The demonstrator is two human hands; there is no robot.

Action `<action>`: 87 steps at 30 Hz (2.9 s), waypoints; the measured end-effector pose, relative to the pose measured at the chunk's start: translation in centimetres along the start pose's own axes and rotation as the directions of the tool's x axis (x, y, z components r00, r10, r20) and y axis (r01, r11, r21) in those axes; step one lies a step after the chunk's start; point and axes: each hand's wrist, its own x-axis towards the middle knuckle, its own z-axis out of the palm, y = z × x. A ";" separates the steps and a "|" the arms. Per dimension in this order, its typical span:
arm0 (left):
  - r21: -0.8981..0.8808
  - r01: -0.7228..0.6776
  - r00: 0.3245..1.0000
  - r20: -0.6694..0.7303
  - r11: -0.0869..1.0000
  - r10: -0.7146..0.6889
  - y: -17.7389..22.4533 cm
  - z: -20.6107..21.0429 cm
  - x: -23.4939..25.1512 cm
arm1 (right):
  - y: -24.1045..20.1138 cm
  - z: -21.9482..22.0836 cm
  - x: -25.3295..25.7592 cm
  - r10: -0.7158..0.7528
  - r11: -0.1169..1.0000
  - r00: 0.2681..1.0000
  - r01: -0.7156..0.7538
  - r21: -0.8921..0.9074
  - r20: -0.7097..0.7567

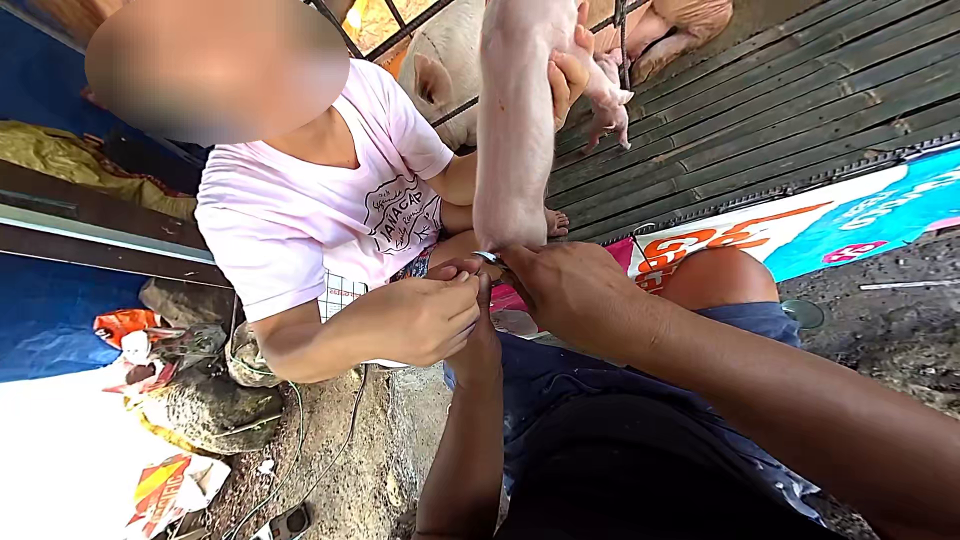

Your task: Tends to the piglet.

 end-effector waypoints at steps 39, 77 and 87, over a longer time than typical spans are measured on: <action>0.037 -0.066 0.998 -0.010 0.997 0.067 0.1 -0.1 0.1 | -1.5 -2.4 0.6 0.103 0.995 0.946 -0.102 -0.020 0.308; 0.025 -0.084 0.996 -0.034 0.996 0.085 0.0 0.4 0.3 | -1.8 -3.0 0.9 0.132 0.991 0.933 -0.132 -0.022 0.336; 0.079 -0.084 0.995 -0.045 0.993 0.088 0.6 0.7 0.4 | -1.6 -2.8 0.7 0.098 0.995 0.952 -0.097 -0.019 0.291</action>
